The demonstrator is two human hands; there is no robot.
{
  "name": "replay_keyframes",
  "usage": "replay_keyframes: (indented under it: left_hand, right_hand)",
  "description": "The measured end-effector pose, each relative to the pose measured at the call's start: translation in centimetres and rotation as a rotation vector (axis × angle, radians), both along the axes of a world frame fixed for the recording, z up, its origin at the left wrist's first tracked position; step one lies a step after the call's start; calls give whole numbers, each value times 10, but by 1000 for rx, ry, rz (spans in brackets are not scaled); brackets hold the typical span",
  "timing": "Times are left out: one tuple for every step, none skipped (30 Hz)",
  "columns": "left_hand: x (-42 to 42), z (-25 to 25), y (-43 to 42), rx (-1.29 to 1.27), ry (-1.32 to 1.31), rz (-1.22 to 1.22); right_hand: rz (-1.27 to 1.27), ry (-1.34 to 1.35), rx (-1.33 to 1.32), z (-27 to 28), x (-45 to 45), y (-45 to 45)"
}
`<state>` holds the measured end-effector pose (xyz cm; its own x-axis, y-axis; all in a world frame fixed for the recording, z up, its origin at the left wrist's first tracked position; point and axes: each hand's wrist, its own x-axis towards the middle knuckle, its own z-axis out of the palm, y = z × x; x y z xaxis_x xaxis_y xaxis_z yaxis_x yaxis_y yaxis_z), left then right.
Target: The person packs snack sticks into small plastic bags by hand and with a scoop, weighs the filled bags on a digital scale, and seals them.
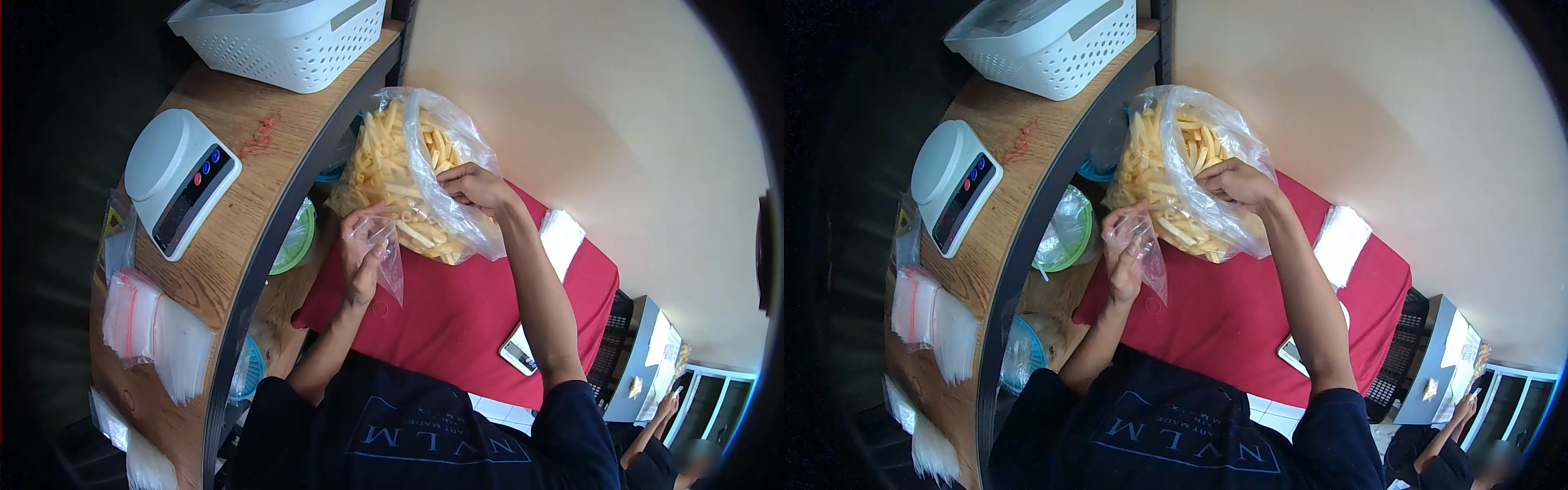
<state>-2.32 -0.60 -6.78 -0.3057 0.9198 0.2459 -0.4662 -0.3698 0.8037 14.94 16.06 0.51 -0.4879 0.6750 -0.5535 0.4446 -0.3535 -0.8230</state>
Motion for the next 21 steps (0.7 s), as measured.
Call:
replay_keyframes:
  left_hand:
    - [-1,3,2,-7,52,40]
    - [-2,7,2,-38,60,15]
    - [-3,4,5,-37,61,13]
    - [-5,0,9,-22,98,-50]
    - [-6,-3,12,-7,135,-114]
    - [-6,0,12,-22,98,-138]
    - [-7,4,12,-20,98,-141]
    - [-8,8,13,-7,107,-108]
    - [-11,10,12,4,116,-75]
    - [-18,2,13,-30,150,-48]
    - [-23,0,13,-30,152,-51]
    - [-27,4,14,-42,206,-22]
    - [-29,7,16,-55,260,8]
    - [-31,3,20,-28,244,34]
    - [-31,8,21,-27,244,32]
    - [-32,14,22,-34,247,48]
    - [-33,18,24,-41,249,63]
    - [-34,18,28,-27,297,84]
    - [-36,19,32,-26,296,81]
    - [-39,20,36,-64,369,50]
    - [-40,21,40,-102,444,21]
  right_hand:
    - [-16,10,3,-1,1,-1]
    - [-18,10,3,-4,0,-2]
    - [-20,6,28,-6,-3,-4]
    - [-22,2,55,-7,-6,-5]
    - [-25,3,58,-7,-6,-5]
    - [-30,8,61,-6,-6,-7]
    - [-35,14,64,-5,-6,-7]
    - [-38,14,66,-5,-3,-5]
    - [-70,50,41,-4,-1,-4]
    - [-101,86,14,-4,2,-3]
    - [-104,87,15,-4,5,-3]
    - [-139,45,21,3,6,-6]
    - [-173,3,26,8,8,-7]
    - [-175,3,27,9,11,-6]
    - [-187,29,29,10,16,-4]
    - [-199,56,32,11,20,-1]
    - [-200,55,36,11,23,1]
    - [-229,73,35,10,26,3]
    - [-258,89,32,8,28,3]
    - [-259,89,35,6,30,5]
    - [-244,65,57,7,30,5]
